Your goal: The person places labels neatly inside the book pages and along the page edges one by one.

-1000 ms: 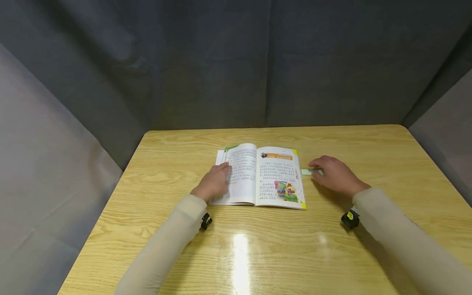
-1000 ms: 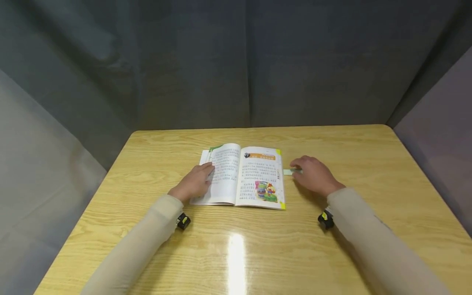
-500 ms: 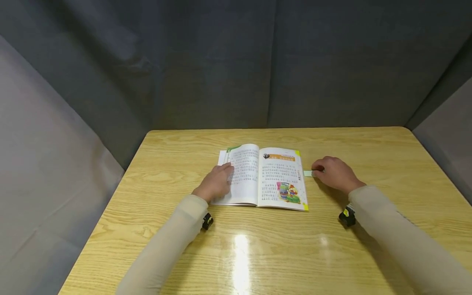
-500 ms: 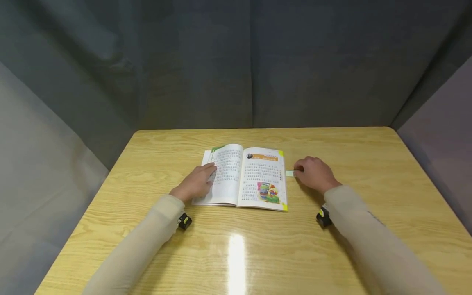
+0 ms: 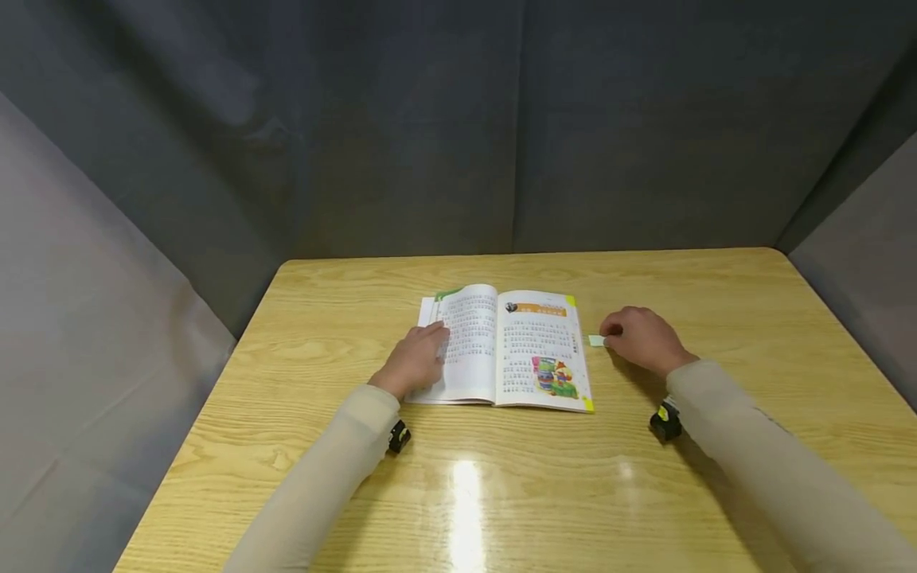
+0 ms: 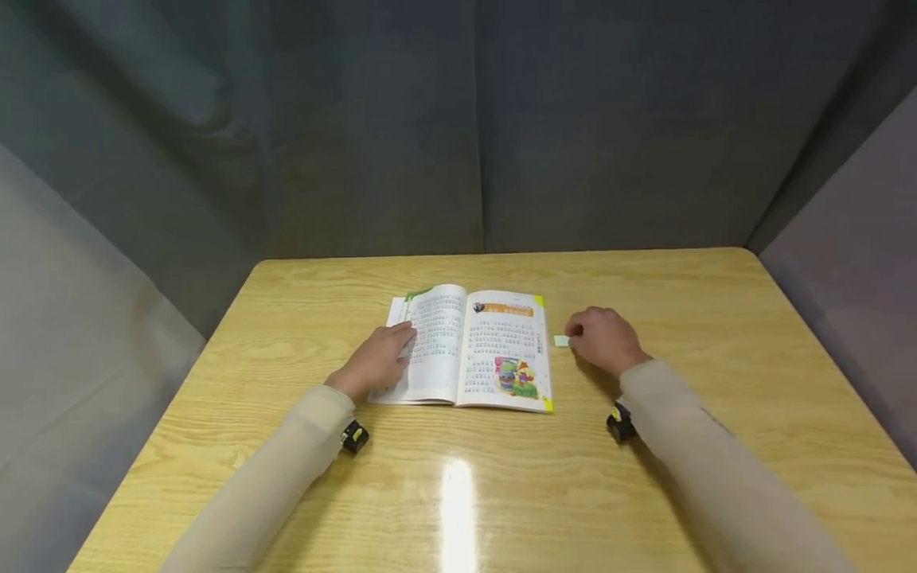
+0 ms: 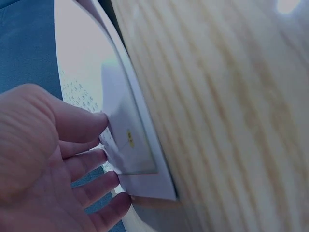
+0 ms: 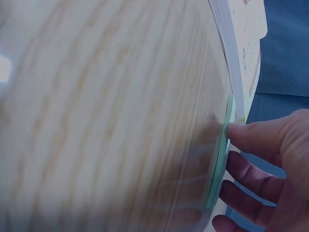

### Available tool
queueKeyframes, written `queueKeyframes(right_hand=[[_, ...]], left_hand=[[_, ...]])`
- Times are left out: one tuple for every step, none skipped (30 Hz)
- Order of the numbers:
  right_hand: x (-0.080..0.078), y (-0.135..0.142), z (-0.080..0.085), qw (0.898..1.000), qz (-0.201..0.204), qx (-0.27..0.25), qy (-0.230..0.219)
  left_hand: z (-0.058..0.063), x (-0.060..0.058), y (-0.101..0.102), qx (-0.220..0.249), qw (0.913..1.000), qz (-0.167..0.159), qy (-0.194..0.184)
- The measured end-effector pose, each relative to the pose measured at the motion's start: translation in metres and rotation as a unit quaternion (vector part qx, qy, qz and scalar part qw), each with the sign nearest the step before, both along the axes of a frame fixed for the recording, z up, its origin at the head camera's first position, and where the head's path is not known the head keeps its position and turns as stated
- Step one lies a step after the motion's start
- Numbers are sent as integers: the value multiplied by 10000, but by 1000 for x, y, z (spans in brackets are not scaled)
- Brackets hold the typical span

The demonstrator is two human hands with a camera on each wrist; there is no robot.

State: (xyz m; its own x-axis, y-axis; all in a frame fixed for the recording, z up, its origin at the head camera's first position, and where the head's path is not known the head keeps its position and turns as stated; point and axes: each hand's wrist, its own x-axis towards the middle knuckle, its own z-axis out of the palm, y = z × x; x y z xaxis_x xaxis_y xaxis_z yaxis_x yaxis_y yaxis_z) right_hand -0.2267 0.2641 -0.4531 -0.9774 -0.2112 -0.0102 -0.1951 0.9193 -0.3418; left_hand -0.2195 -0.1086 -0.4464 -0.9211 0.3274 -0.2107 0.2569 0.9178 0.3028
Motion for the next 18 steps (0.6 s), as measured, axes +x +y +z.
queueKeyframes(right_hand=[[0, 1, 1, 10000, -6, 17, -45], [1, 1, 2, 10000, -9, 16, -93], [1, 2, 2, 9999, -13, 19, -128], [2, 3, 3, 9999, -21, 15, -158], [2, 4, 4, 9998, -29, 18, -179], [2, 6, 4, 9998, -40, 6, -205], [2, 8, 4, 9997, -57, 1, -217], [1, 10, 4, 9997, -69, -5, -232], [1, 12, 3, 9997, -79, -4, -244], [0, 15, 3, 9996, -72, 2, -255], [0, 18, 3, 9996, -73, -15, -271], [0, 20, 3, 9996, -73, -31, -283], [0, 23, 4, 9995, -69, -44, -289], [0, 25, 5, 9995, -69, -56, -303], [0, 27, 6, 9995, -65, -70, -318], [-1, 30, 6, 9994, -57, -90, -341], [0, 32, 7, 9992, -62, -112, -375], [0, 35, 8, 9991, -41, -93, -400]], left_hand=[[0, 0, 0, 11, 10000, 8, -5], [-1, 1, 1, 5, 10000, 11, -6], [-1, 1, 1, -12, 10000, 11, -6], [-1, 1, 1, -24, 10000, 15, -4], [-1, 1, 1, -41, 10000, 14, 6], [-1, 1, 2, -52, 10000, 19, 14], [-1, 1, 2, -65, 10000, 23, 20], [-1, 1, 2, -77, 10000, 24, 19], [0, 1, 2, -88, 10000, 24, 11], [0, 1, 2, -97, 9999, 27, 1], [0, 1, 2, -104, 9999, 24, 0], [1, 1, 2, -125, 9999, 22, -8], [1, 1, 2, -156, 9999, 12, -12], [1, 1, 2, -182, 9998, -5, -2], [2, 1, 1, -206, 9998, -23, 9], [2, 1, 1, -239, 9997, -34, 12], [2, 1, 1, -262, 9996, -44, 16], [2, 1, 1, -286, 9996, -46, 7]])
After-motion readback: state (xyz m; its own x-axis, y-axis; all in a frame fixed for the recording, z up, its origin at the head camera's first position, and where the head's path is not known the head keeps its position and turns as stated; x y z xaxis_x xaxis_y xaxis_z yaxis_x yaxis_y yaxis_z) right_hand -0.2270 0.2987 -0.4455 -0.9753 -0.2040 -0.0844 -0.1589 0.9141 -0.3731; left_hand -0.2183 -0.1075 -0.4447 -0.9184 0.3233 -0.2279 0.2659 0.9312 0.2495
